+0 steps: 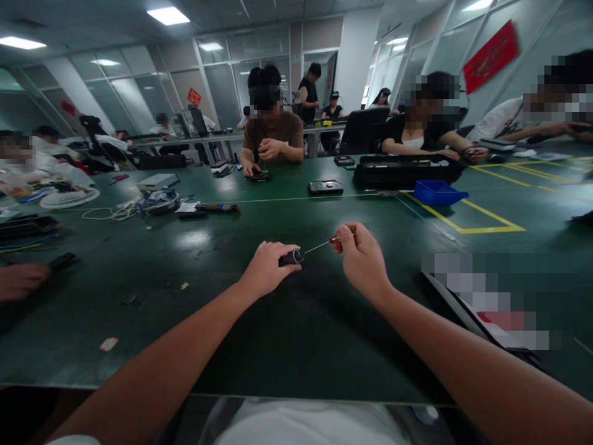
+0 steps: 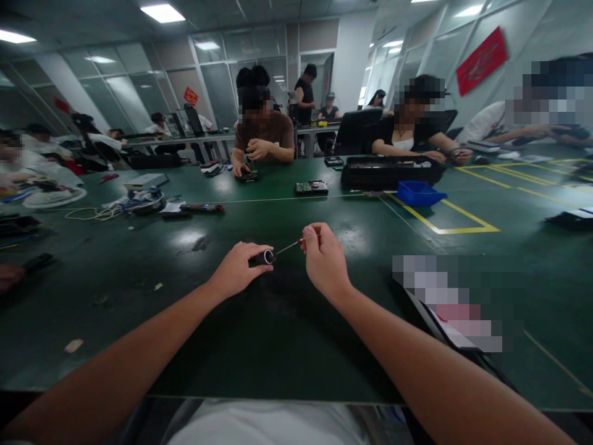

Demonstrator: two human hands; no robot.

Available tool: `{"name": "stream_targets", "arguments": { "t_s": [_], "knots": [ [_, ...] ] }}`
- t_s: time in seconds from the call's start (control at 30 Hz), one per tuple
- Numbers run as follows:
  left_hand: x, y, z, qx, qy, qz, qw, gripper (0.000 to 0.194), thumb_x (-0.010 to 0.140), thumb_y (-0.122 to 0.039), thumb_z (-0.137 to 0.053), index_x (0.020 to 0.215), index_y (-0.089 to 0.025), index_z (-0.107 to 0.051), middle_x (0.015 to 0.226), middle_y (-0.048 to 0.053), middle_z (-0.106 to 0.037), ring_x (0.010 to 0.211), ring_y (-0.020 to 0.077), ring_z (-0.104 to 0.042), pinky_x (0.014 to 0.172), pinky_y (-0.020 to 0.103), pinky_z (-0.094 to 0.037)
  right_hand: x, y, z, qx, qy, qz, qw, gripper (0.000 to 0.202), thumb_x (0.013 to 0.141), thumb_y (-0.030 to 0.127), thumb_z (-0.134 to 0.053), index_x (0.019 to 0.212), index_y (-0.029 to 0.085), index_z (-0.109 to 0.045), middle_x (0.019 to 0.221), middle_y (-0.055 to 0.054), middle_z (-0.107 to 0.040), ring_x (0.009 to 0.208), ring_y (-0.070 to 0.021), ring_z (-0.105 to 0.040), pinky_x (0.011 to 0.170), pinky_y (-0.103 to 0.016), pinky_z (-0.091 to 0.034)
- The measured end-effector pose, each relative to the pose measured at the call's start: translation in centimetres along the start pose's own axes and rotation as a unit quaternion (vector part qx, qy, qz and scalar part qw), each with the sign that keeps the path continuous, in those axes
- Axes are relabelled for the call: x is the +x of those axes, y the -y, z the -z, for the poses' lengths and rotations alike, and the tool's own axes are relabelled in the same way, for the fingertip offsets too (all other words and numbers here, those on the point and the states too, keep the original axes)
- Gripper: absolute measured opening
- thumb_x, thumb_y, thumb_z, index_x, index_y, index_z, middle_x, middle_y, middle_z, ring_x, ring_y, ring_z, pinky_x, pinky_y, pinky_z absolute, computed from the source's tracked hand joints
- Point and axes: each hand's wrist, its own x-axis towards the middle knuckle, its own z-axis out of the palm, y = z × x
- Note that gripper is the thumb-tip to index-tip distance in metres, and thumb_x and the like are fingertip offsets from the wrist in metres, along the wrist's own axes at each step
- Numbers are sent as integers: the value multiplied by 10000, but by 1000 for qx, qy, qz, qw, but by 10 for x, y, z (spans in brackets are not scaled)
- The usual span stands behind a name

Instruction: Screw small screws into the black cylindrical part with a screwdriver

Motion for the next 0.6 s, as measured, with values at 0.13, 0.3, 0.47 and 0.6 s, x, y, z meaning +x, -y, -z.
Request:
{"name": "stream_targets", "arguments": {
  "t_s": [0.13, 0.3, 0.47, 0.6],
  "knots": [
    [0, -1, 0, 0, 10, 6, 1000, 432, 863, -401, -701, 1262, -248, -641, 1136, 59, -691, 1082, 263, -595, 1042, 471, -403, 0, -1, 2, -14, -15, 19, 1000, 253, 992, 418, -427, 935, 218, -572, 783, -38, -657, 714, -189, -611, 678, -347, -453],
    [-1, -1, 1, -36, 2, 20, 999, 488, 905, -380, -647, 1369, -264, -557, 1257, 64, -653, 1167, 257, -574, 1026, 435, -439, 2, -1, 4, -11, -20, 24, 999, 255, 990, 423, -432, 932, 217, -569, 786, -41, -666, 712, -190, -616, 677, -346, -457],
    [-1, -4, 3, -89, -26, 55, 994, 384, 930, -345, -590, 1295, -230, -578, 1270, 73, -628, 1146, 240, -584, 1006, 411, -462, 2, 0, 4, -5, -20, 25, 999, 255, 992, 420, -433, 936, 216, -576, 794, -40, -669, 722, -189, -621, 684, -347, -463],
    [-2, -9, 3, -124, -9, 78, 989, 399, 948, -318, -524, 1334, -219, -518, 1262, 87, -615, 1132, 238, -583, 1002, 415, -462, 1, 1, 6, -3, -29, 32, 999, 259, 996, 429, -430, 944, 222, -577, 801, -36, -673, 738, -194, -628, 704, -358, -471]
  ]
}}
